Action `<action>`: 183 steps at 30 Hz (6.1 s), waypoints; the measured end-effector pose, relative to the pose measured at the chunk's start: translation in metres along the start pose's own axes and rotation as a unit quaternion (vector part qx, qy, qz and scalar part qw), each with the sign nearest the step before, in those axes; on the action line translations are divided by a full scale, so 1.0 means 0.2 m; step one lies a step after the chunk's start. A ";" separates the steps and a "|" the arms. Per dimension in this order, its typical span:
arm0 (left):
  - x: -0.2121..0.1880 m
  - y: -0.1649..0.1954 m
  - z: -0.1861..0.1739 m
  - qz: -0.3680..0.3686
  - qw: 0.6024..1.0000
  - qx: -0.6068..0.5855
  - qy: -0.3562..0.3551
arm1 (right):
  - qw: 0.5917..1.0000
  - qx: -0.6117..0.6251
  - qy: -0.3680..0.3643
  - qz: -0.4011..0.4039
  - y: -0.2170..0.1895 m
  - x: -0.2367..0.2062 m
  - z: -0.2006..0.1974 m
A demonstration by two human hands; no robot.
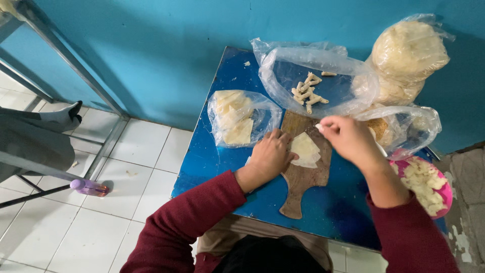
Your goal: The person sits at a small table and folds square dough wrappers over a filling, pinching the edges closed by hand. They spoon brown sugar from a plastic bag onto a wrapper, fold it into a triangle, press the edges, and place the finished piece aside, repeating the cycle with dough pieces from a pink bowl.
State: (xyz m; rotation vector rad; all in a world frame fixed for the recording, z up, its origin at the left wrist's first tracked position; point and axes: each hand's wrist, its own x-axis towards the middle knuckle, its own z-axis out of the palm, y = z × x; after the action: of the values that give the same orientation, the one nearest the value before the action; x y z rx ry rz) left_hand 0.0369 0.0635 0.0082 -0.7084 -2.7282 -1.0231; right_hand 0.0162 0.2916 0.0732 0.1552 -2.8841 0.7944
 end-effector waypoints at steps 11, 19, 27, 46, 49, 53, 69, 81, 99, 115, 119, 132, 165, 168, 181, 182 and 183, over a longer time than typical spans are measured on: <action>0.01 0.00 0.05 -0.032 0.999 -0.026 0.030 | 0.992 0.008 0.127 -0.014 0.06 -0.07 -0.22; 0.00 0.04 0.07 0.024 0.996 0.009 0.082 | 0.958 -0.275 0.070 0.032 0.23 -0.36 -0.35; 0.00 0.08 0.03 -0.005 0.998 -0.025 0.063 | 0.960 -0.261 0.049 0.087 0.33 -0.37 -0.28; 0.03 0.06 0.10 0.091 0.985 -0.124 0.078 | 0.983 -0.064 0.136 0.104 0.47 -0.25 -0.30; 0.04 0.05 0.11 0.073 0.978 -0.182 0.077 | 0.980 -0.034 0.137 0.143 0.46 -0.27 -0.34; 0.04 0.01 0.09 0.026 0.979 -0.200 0.012 | 0.967 0.031 0.133 0.217 0.48 -0.30 -0.38; -0.04 0.00 -0.03 0.068 0.995 -0.077 0.001 | 0.977 0.153 0.082 0.120 0.19 -0.54 -0.17; -0.08 0.02 -0.10 0.042 0.997 -0.062 -0.017 | 0.987 -0.002 0.132 -0.096 -0.08 -0.61 0.02; -0.09 0.01 -0.09 0.051 0.993 -0.102 -0.027 | 0.979 -0.022 0.186 -0.083 0.02 -0.71 -0.04; -0.09 0.10 -0.12 0.054 0.974 -0.214 -0.049 | 0.947 -0.215 0.207 -0.122 -0.03 -0.51 -0.18; -0.10 0.09 -0.10 0.042 0.977 -0.205 -0.043 | 0.990 -0.087 0.038 -0.107 -0.13 -0.49 0.03; -0.12 0.07 -0.09 0.058 0.975 -0.207 -0.055 | 0.995 0.089 -0.024 0.028 -0.12 -0.49 0.16; -0.13 0.07 -0.12 0.162 0.984 -0.052 -0.058 | 0.972 -0.109 0.061 -0.199 -0.21 -0.53 0.16; -0.13 0.06 -0.13 0.178 0.980 -0.055 -0.065 | 0.947 -0.173 0.080 -0.258 -0.21 -0.55 0.16; -0.10 0.07 -0.09 0.122 0.989 -0.062 -0.051 | 0.973 -0.072 0.032 -0.219 -0.18 -0.45 0.14; -0.09 0.07 -0.09 0.096 0.991 -0.067 -0.065 | 0.975 -0.069 0.028 -0.209 -0.18 -0.44 0.14; -0.08 0.07 -0.08 0.069 0.992 -0.071 -0.081 | 0.981 -0.051 0.011 -0.187 -0.17 -0.42 0.14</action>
State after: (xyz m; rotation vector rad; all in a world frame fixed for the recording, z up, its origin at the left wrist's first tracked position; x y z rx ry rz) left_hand 0.0574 0.0557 0.0229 -1.0308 -2.7114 -1.1848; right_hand 0.1007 0.2529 0.0515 0.6478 -2.7396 0.5710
